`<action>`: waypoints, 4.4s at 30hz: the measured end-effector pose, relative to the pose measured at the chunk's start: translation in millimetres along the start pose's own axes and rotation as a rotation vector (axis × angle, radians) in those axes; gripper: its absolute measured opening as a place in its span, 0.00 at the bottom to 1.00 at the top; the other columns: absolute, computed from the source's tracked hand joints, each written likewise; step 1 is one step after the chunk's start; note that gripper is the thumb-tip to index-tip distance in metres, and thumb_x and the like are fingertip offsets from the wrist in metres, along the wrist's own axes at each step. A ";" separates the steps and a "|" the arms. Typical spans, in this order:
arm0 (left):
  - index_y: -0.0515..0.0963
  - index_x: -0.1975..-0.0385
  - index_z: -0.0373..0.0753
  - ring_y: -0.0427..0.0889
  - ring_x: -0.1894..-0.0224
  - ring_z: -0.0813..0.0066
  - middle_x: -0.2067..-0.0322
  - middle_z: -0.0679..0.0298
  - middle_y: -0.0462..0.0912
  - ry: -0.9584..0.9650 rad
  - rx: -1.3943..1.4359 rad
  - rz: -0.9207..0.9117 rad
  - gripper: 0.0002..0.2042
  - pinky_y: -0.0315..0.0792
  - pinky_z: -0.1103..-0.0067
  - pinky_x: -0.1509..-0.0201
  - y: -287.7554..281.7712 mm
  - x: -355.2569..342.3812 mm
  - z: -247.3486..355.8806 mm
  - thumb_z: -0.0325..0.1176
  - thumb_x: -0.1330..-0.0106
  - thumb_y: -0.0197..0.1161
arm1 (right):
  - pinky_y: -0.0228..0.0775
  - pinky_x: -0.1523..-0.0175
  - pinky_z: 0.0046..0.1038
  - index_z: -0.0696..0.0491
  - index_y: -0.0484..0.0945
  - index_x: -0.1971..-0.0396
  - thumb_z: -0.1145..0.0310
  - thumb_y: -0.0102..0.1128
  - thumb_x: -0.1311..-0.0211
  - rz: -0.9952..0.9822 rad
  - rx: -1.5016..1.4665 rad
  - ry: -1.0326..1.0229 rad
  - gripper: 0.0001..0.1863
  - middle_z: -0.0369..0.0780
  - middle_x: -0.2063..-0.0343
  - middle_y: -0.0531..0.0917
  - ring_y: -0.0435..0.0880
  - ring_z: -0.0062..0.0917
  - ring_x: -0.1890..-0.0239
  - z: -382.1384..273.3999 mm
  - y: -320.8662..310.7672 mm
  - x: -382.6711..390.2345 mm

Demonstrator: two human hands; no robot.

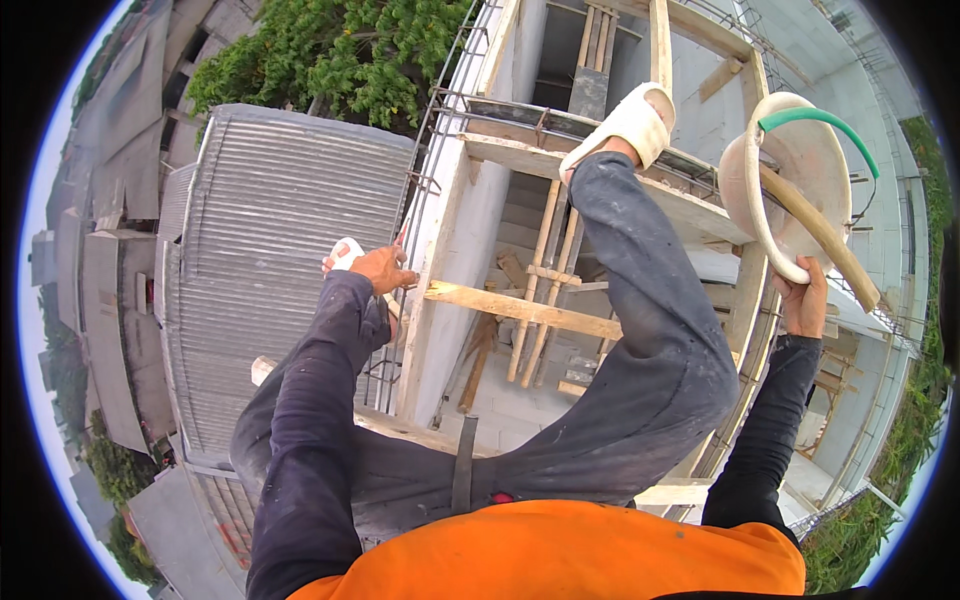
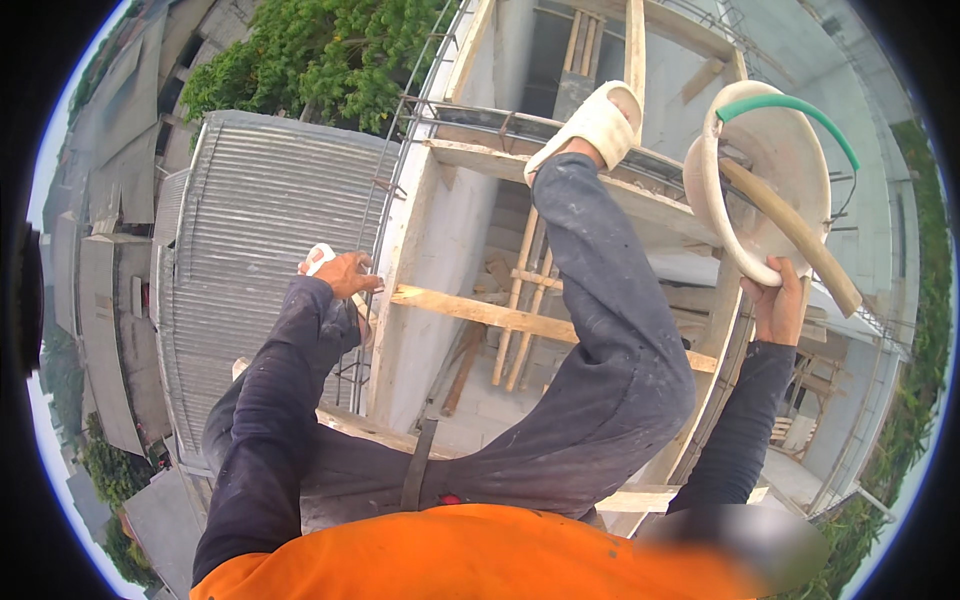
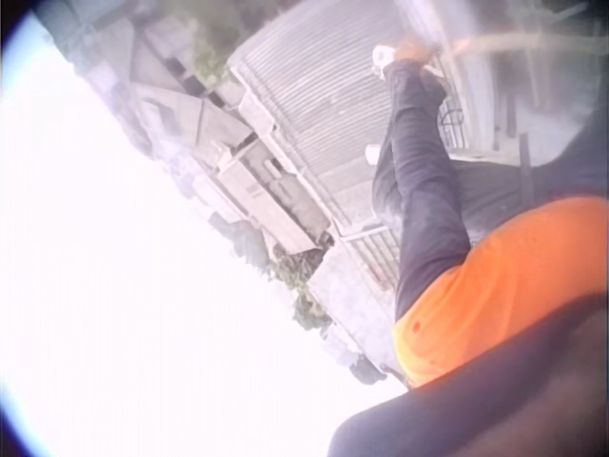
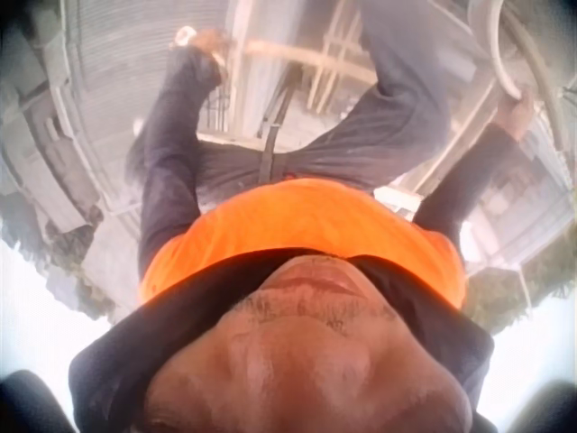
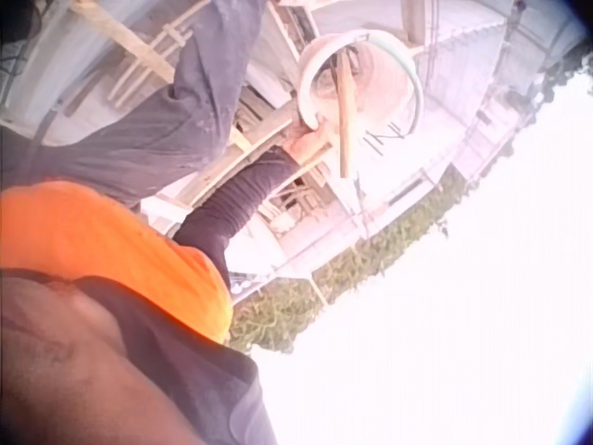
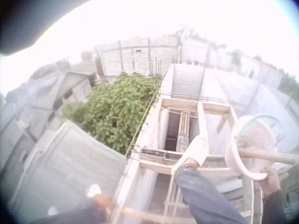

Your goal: The person uses a hammer to bend and secure metal wire around steel rebar and a wooden form on a construction site.

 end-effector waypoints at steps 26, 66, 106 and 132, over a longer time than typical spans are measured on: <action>0.61 0.31 0.30 0.89 0.61 0.64 0.50 0.50 0.82 0.397 1.138 0.697 0.32 0.87 0.73 0.67 -188.2 -66.2 135.0 0.25 0.38 0.58 | 0.88 0.59 0.32 0.66 0.67 0.37 0.49 0.68 0.38 -0.649 0.427 0.170 0.41 0.55 0.50 0.83 0.89 0.36 0.56 78.9 423.9 -57.6; 0.68 0.34 0.33 0.69 0.32 0.54 0.41 0.50 0.78 0.400 0.143 1.475 0.29 0.62 0.61 0.28 -230.4 -31.0 134.8 0.43 0.30 0.63 | 0.74 0.69 0.21 0.61 0.73 0.46 0.57 0.75 0.51 -0.774 0.083 -0.064 0.36 0.37 0.83 0.80 0.78 0.19 0.83 -11.7 276.2 64.2; 0.86 0.56 0.31 0.85 0.65 0.46 0.68 0.44 0.87 0.566 -0.221 0.490 0.19 0.76 0.60 0.53 -246.6 -174.1 253.0 0.42 0.32 0.61 | 0.75 0.77 0.26 0.58 0.69 0.59 0.62 0.73 0.48 -0.511 -0.059 -0.164 0.24 0.35 0.89 0.73 0.76 0.22 0.90 0.1 249.0 51.0; 0.87 0.58 0.39 0.87 0.61 0.50 0.63 0.51 0.89 0.655 -0.291 0.418 0.11 0.77 0.62 0.50 -223.1 -104.4 229.8 0.35 0.34 0.63 | 0.74 0.80 0.24 0.57 0.67 0.58 0.56 0.77 0.45 -0.508 -0.064 -0.228 0.29 0.34 0.91 0.72 0.73 0.19 0.91 5.6 248.0 52.3</action>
Point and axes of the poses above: each hand's wrist, its own x-axis away from the middle knuckle, its own y-axis out of the palm, z = x × y, the point moved 7 cm from there along -x, towards the middle knuckle
